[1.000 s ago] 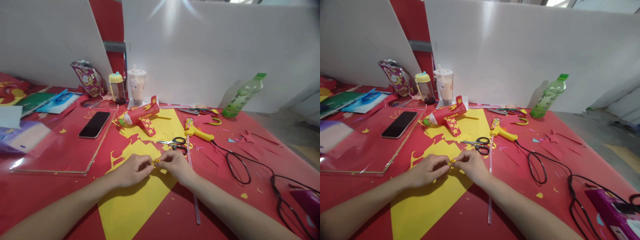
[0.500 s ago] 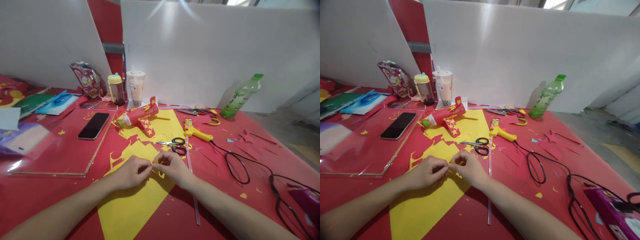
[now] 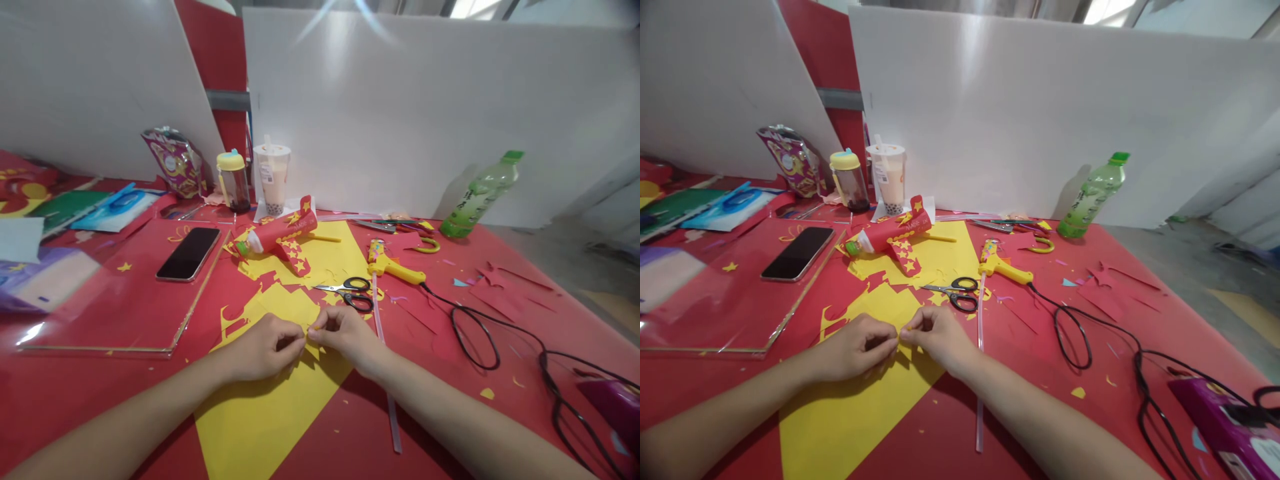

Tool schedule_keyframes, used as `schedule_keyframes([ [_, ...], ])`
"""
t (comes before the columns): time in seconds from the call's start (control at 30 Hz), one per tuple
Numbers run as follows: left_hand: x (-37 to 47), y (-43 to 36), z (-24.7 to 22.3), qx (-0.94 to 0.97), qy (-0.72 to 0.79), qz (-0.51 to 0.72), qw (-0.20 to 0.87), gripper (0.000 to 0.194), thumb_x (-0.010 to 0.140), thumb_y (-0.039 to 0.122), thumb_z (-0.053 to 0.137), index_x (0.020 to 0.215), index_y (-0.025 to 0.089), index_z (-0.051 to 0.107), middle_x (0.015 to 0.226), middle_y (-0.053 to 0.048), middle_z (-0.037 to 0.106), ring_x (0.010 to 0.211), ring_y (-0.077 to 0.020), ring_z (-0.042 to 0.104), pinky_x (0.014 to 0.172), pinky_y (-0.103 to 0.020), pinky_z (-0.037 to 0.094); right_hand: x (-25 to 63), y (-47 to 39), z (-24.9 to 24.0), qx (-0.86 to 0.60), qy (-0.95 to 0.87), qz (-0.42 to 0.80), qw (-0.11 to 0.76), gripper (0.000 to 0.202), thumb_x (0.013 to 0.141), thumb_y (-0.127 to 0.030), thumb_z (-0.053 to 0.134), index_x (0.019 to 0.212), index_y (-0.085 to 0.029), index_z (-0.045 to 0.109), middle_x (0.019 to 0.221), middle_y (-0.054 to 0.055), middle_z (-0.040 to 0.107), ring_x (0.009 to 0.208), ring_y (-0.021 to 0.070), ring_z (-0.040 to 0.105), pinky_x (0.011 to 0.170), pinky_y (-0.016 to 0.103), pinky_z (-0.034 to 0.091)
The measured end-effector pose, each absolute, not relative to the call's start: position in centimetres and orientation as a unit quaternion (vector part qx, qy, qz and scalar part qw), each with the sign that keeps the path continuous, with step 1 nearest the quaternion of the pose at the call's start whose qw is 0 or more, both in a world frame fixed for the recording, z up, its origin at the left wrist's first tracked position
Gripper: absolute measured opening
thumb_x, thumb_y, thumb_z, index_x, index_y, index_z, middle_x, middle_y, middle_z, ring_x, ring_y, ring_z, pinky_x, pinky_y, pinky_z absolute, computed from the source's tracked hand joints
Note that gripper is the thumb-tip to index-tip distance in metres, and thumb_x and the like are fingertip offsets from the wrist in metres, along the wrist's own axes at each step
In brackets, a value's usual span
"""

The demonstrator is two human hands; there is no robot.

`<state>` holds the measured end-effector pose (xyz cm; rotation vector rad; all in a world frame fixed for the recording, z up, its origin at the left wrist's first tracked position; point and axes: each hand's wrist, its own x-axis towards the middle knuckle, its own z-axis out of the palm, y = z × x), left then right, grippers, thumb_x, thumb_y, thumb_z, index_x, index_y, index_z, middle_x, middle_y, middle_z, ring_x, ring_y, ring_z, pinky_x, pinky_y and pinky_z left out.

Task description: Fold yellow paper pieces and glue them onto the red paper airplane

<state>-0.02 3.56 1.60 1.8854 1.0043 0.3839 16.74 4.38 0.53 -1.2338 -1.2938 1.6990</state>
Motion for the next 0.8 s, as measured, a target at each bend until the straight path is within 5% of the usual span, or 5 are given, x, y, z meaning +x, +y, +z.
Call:
schedule_keyframes([
  [0.6, 0.0, 3.7, 1.6, 0.738, 0.412, 0.169, 0.507, 0.029, 0.080, 0.022, 0.040, 0.052, 0.016, 0.046, 0.041, 0.005, 0.048, 0.036, -0.0057, 0.046, 0.044, -0.016, 0.038, 16.9, 4.4, -0.6, -0.447, -0.535, 0.612, 0.373, 0.043, 0.072, -0.052, 0.052, 0.048, -0.017, 0.042, 0.039, -0.006, 0.043, 0.037, 0.0050, 0.039, 0.042, 0.020, 0.030],
  [0.8, 0.1, 3.8, 1.5, 0.728, 0.461, 0.231, 0.451, 0.029, 0.081, 0.025, 0.039, 0.054, 0.016, 0.047, 0.043, 0.004, 0.049, 0.038, -0.0069, 0.046, 0.044, -0.017, 0.037, 16.9, 4.2, -0.7, -0.426, -0.561, 0.634, 0.318, 0.031, 0.067, -0.046, 0.061, 0.067, -0.017, 0.048, 0.054, -0.004, 0.053, 0.046, 0.0069, 0.045, 0.045, 0.020, 0.036],
])
